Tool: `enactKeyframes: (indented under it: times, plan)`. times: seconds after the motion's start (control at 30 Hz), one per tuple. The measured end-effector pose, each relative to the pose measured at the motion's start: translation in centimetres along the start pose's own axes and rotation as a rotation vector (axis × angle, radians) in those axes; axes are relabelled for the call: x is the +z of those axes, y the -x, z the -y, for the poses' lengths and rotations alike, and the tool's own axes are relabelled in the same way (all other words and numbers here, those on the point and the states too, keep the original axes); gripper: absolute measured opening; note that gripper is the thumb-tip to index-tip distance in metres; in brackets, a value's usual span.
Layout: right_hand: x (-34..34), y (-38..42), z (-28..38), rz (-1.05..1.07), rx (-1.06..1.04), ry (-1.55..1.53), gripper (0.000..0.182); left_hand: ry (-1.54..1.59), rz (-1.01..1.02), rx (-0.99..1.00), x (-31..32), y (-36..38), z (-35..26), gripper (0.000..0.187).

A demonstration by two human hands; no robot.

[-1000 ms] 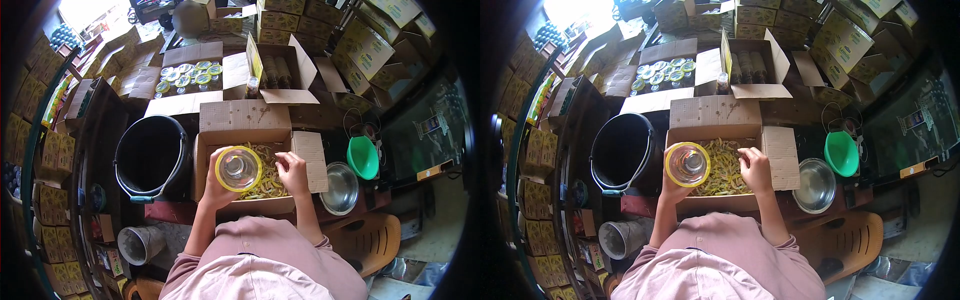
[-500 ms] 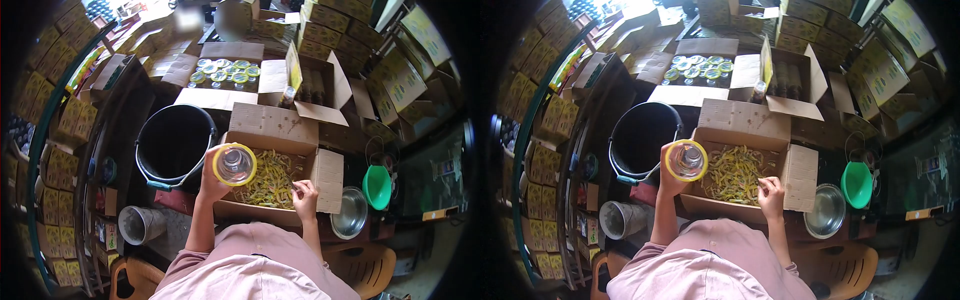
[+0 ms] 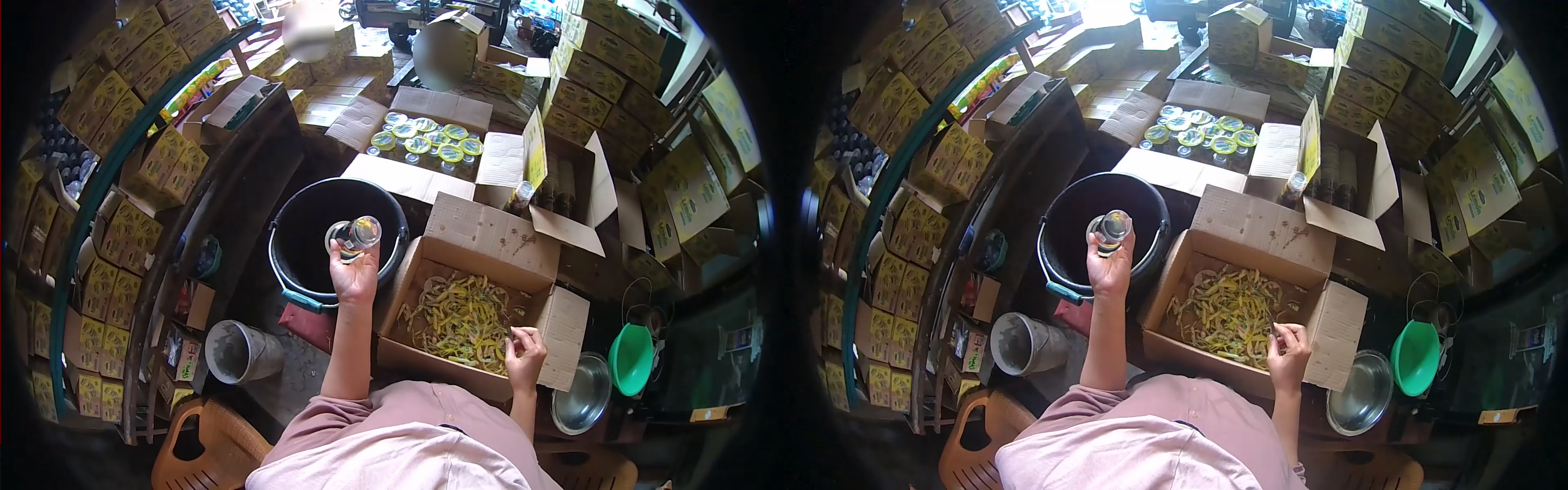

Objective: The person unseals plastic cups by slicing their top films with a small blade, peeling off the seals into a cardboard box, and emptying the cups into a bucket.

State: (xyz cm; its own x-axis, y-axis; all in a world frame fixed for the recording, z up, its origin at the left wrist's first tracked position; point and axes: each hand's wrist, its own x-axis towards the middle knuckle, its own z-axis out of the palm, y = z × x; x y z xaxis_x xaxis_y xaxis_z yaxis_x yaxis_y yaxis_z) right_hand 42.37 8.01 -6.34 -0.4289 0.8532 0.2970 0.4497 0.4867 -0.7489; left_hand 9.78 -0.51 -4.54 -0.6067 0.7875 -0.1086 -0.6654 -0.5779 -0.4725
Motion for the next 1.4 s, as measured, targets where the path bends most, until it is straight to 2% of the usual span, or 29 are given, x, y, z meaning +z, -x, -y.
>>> enactKeyframes:
  times: [0.2,0.23,0.27,0.37,0.4,0.47,0.53,0.6,0.7,0.77,0.87,0.9,1.03,1.07,1.13,1.27,1.37,1.4]
  plan:
    - [0.0,0.4,-0.1,0.000,-0.011,0.007,0.025,0.102,0.000,0.012,-0.2,-0.4,-1.0,0.049]
    - [-0.1,0.4,-0.1,-0.003,-0.018,0.014,0.025,0.065,0.011,0.023,1.1,0.5,0.3,0.046]
    - [-0.1,0.3,0.0,-0.008,-0.024,0.023,0.025,0.164,0.016,-0.019,1.9,1.1,1.2,0.048]
    - [-0.1,0.4,-0.4,-0.030,-0.017,0.007,0.025,0.191,0.003,0.010,2.3,1.2,1.0,0.049]
    - [-0.1,0.4,-0.6,-0.041,-0.033,0.013,0.025,0.125,0.019,0.078,2.5,1.0,1.3,0.050]
    - [-0.4,0.3,-0.6,-0.046,-0.025,0.007,0.025,0.227,-0.105,0.069,2.3,-0.5,-0.5,0.050]
    - [-0.4,0.0,-0.7,-0.053,-0.022,0.005,0.025,0.043,-0.004,0.148,2.1,-0.5,-0.2,0.052]
    - [-0.6,0.0,-0.9,-0.057,-0.014,0.015,0.024,0.009,-0.009,0.092,2.6,-0.8,1.2,0.056]
    - [-0.6,-0.1,-1.4,-0.057,0.002,-0.006,0.025,0.054,0.024,-0.098,2.7,-2.9,3.5,0.061]
    - [-0.5,-0.3,-1.8,-0.054,0.010,-0.027,0.025,0.006,-0.012,-0.076,2.2,-6.0,5.2,0.052]
    - [-1.0,-0.8,-1.8,-0.066,0.031,-0.021,0.025,-0.368,0.110,-0.021,2.0,-9.2,10.3,0.037]
    - [-1.1,-0.9,-2.0,-0.073,0.030,-0.018,0.025,-0.410,-0.002,-0.137,2.5,-9.7,12.8,0.038]
    - [-1.8,-1.3,-2.8,-0.085,0.060,0.007,0.025,-1.589,0.120,-0.185,-3.5,-17.4,16.4,0.046]
    - [-2.1,-1.4,-2.9,-0.081,0.076,0.031,0.024,-1.755,0.065,-0.350,-4.0,-19.1,16.9,0.053]
    - [-2.5,-1.5,-3.3,-0.093,0.092,0.029,0.023,-2.495,0.437,-0.007,-4.5,-20.8,18.7,0.057]
    - [-2.6,-1.4,-4.6,-0.120,0.154,0.021,0.021,-3.205,0.872,-0.154,-2.7,-22.3,22.8,0.059]
    - [-2.6,-1.7,-5.1,-0.106,0.176,0.010,0.021,-3.352,1.236,-0.341,-4.5,-24.2,25.8,0.051]
    - [-2.5,-1.9,-5.3,-0.102,0.181,0.007,0.021,-3.478,1.174,-0.567,-6.5,-25.9,26.6,0.041]
